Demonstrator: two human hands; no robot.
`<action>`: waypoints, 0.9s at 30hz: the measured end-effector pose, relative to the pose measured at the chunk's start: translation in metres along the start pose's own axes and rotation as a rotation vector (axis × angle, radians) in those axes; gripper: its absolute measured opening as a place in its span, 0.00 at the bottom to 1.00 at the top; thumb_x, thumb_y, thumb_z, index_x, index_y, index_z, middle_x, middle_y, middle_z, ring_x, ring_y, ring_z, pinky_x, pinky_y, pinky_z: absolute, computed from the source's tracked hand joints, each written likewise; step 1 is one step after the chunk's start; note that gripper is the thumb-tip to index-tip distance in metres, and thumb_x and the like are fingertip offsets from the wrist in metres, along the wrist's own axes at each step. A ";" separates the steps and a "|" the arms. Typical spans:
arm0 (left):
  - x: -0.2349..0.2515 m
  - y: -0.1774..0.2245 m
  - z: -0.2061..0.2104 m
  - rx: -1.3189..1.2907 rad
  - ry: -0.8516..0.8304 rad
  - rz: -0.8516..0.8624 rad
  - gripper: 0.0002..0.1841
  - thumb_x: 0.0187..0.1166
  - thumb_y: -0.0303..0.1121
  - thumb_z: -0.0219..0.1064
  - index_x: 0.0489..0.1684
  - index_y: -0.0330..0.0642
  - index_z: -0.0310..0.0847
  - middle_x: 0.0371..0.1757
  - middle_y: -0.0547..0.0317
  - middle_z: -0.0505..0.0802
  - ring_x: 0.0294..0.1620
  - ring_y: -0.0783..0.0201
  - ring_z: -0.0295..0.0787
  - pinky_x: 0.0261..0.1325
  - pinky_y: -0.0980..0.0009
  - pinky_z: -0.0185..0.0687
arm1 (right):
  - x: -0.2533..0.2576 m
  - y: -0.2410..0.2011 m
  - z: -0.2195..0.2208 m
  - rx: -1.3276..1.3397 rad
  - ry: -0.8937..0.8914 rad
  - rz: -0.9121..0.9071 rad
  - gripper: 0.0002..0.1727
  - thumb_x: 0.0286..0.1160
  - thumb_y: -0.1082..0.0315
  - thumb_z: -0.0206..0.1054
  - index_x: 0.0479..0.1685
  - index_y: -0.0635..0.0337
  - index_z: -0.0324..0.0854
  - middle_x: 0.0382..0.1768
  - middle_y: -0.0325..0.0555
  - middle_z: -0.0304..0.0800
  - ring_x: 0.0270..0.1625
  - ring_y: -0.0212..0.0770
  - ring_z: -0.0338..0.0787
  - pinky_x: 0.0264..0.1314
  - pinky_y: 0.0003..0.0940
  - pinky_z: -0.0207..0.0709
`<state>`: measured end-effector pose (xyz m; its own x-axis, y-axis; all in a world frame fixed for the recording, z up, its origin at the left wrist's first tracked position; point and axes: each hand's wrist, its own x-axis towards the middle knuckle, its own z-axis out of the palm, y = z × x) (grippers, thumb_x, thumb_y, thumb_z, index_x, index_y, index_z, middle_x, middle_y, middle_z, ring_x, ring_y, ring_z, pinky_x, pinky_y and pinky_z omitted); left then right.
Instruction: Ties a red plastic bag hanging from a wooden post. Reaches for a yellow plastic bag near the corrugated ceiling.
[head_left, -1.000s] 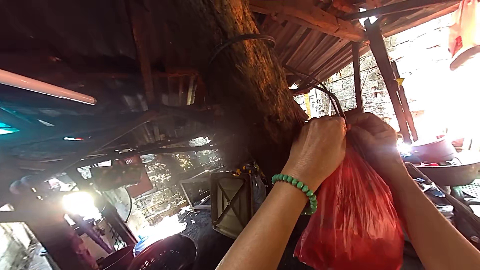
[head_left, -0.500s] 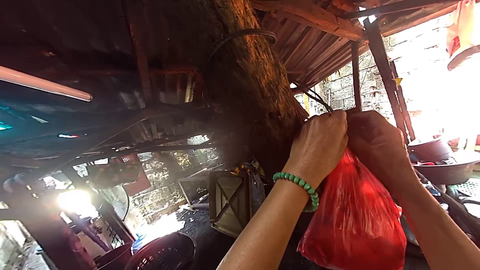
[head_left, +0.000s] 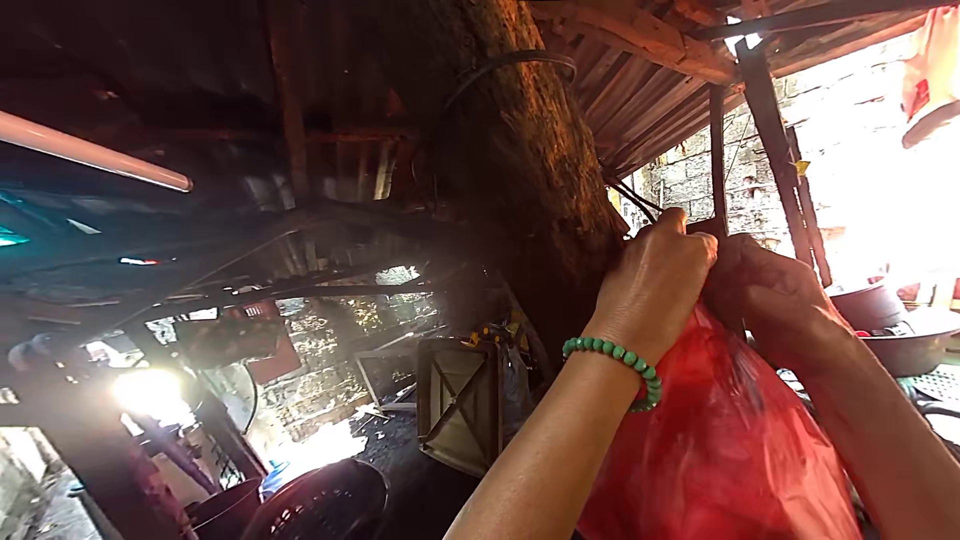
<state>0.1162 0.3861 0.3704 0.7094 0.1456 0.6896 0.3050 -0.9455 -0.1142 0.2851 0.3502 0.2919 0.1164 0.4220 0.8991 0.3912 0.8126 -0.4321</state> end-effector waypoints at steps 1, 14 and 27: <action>0.000 0.000 -0.001 -0.006 -0.011 0.002 0.11 0.84 0.21 0.60 0.48 0.35 0.91 0.53 0.45 0.87 0.53 0.53 0.87 0.56 0.63 0.83 | 0.000 -0.001 0.001 -0.020 0.002 -0.020 0.06 0.63 0.67 0.64 0.32 0.43 0.83 0.43 0.26 0.83 0.41 0.20 0.83 0.40 0.16 0.81; 0.001 0.000 -0.001 0.017 -0.021 0.006 0.09 0.85 0.26 0.62 0.50 0.38 0.90 0.54 0.45 0.86 0.52 0.52 0.87 0.53 0.61 0.84 | -0.007 0.007 0.023 -0.627 0.435 -0.371 0.10 0.80 0.73 0.65 0.48 0.75 0.81 0.40 0.49 0.89 0.40 0.22 0.87 0.49 0.15 0.81; 0.009 -0.033 0.032 -0.062 0.400 0.264 0.04 0.76 0.32 0.70 0.32 0.47 0.90 0.39 0.62 0.82 0.33 0.73 0.79 0.33 0.78 0.77 | 0.003 0.006 0.004 0.135 0.114 -0.054 0.10 0.78 0.77 0.62 0.49 0.52 0.83 0.39 0.29 0.92 0.39 0.24 0.91 0.48 0.21 0.88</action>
<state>0.1325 0.4283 0.3575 0.4535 -0.2141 0.8652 0.1005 -0.9523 -0.2883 0.2841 0.3583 0.2920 0.2047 0.3343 0.9200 0.2747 0.8825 -0.3818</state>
